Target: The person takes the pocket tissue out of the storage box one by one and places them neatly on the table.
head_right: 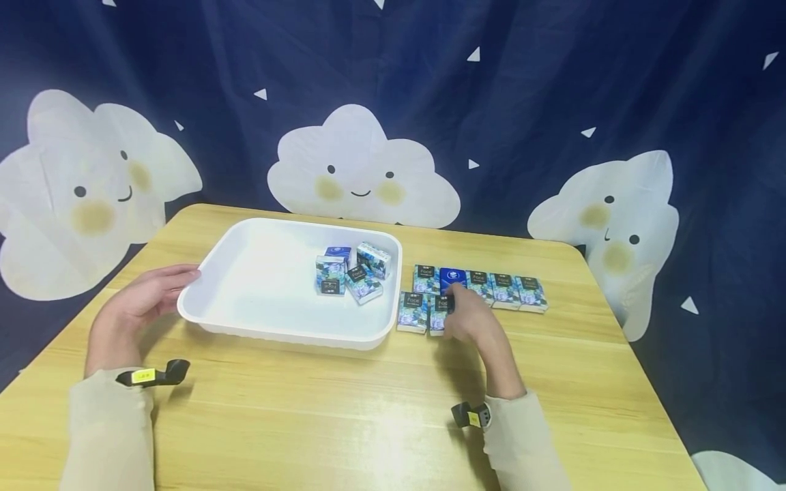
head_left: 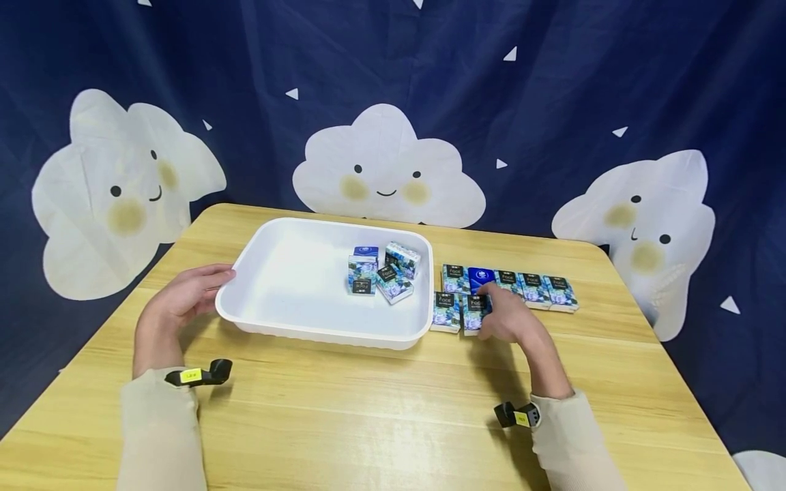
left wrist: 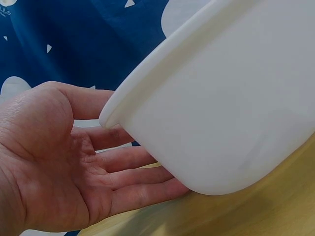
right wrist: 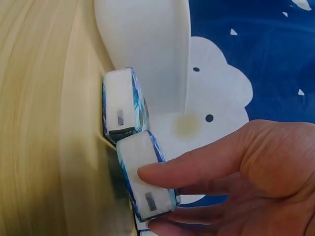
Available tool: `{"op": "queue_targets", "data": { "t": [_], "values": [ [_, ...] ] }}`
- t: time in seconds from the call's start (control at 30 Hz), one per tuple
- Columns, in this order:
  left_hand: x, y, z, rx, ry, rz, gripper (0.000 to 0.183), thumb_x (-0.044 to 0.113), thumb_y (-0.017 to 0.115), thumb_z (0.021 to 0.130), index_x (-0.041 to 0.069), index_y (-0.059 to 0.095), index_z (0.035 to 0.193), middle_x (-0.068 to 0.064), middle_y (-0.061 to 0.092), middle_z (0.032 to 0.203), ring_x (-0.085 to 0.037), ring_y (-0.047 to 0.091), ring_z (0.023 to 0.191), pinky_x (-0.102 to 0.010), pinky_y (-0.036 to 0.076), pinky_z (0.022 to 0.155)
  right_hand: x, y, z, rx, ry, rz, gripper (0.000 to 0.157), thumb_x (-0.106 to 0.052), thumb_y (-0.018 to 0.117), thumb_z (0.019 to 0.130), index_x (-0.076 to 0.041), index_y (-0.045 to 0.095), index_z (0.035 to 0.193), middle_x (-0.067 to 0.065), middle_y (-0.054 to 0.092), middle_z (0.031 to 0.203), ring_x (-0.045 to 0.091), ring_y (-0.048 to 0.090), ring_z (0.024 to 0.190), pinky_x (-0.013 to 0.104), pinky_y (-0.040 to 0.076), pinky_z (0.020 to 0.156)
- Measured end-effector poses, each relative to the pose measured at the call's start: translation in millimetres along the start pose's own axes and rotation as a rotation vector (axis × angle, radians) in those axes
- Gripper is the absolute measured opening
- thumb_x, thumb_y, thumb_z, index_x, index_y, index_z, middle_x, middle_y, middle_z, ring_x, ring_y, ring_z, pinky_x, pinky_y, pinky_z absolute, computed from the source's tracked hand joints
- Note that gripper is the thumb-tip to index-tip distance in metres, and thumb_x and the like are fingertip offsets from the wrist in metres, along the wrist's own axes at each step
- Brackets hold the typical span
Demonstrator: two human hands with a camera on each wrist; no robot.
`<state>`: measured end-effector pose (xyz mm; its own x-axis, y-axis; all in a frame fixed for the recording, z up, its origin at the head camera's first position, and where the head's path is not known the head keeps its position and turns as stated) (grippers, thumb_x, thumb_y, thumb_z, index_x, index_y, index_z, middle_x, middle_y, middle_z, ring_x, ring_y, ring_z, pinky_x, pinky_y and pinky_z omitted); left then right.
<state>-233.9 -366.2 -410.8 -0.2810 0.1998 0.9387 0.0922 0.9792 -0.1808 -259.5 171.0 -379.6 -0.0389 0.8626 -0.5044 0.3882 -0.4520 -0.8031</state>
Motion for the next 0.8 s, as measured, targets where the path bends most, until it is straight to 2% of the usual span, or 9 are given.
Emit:
{"op": "queue_targets", "data": {
  "t": [0.17, 0.27, 0.37, 0.57, 0.8],
  "values": [
    [1.1, 0.6, -0.5, 0.0, -0.003, -0.004, 0.073, 0.034, 0.058, 0.104, -0.007, 0.026, 0.155, 0.021, 0.068, 0.098, -0.001, 0.068, 0.09, -0.022, 0.059, 0.08, 2.1, 2.9, -0.1, -0.03, -0.014, -0.014, 0.083, 0.005, 0.071, 0.074, 0.0, 0.038, 0.15, 0.031, 0.049, 0.144, 0.027, 0.054, 0.082, 0.035, 0.048, 0.07],
    [1.7, 0.9, -0.6, -0.002, -0.005, -0.001, 0.073, 0.034, 0.058, 0.104, -0.006, 0.025, 0.156, 0.021, 0.068, 0.098, 0.0, 0.068, 0.091, -0.022, 0.059, 0.08, 2.4, 4.3, 0.0, -0.048, 0.009, 0.004, 0.083, 0.006, 0.069, 0.073, -0.002, 0.039, 0.15, 0.026, 0.058, 0.129, 0.025, 0.053, 0.075, 0.034, 0.047, 0.065],
    [1.8, 0.8, -0.4, -0.008, 0.0, 0.006, 0.074, 0.034, 0.058, 0.105, -0.008, 0.024, 0.156, 0.021, 0.067, 0.099, 0.0, 0.068, 0.091, -0.022, 0.058, 0.081, 2.4, 5.8, -0.3, -0.063, 0.026, -0.005, 0.083, 0.006, 0.07, 0.074, -0.004, 0.038, 0.15, 0.022, 0.061, 0.12, 0.025, 0.053, 0.075, 0.033, 0.047, 0.064],
    [1.8, 0.5, -0.6, -0.005, -0.009, 0.004, 0.074, 0.035, 0.059, 0.104, -0.006, 0.026, 0.156, 0.021, 0.068, 0.099, 0.0, 0.068, 0.092, -0.021, 0.058, 0.081, 3.2, 8.1, -0.4, -0.074, 0.037, -0.021, 0.084, 0.006, 0.07, 0.075, -0.004, 0.037, 0.151, 0.028, 0.052, 0.139, 0.027, 0.055, 0.083, 0.034, 0.048, 0.068],
    [0.9, 0.4, -0.4, -0.001, -0.006, 0.012, 0.075, 0.036, 0.059, 0.103, -0.006, 0.026, 0.156, 0.022, 0.068, 0.099, 0.0, 0.068, 0.092, -0.021, 0.058, 0.081, 1.6, 5.8, -2.2, -0.089, 0.049, -0.004, 0.087, 0.006, 0.071, 0.075, -0.003, 0.033, 0.153, 0.026, 0.057, 0.13, 0.026, 0.055, 0.08, 0.033, 0.047, 0.065]
  ]
}}
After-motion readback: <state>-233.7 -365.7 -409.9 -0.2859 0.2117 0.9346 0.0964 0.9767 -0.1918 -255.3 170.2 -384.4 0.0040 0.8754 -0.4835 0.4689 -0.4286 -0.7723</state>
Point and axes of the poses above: each hand's wrist, its own z-axis towards the middle knuckle, its own y-axis out of the palm, x = y × z, the point moved 1 cm from there along z, towards the middle knuckle
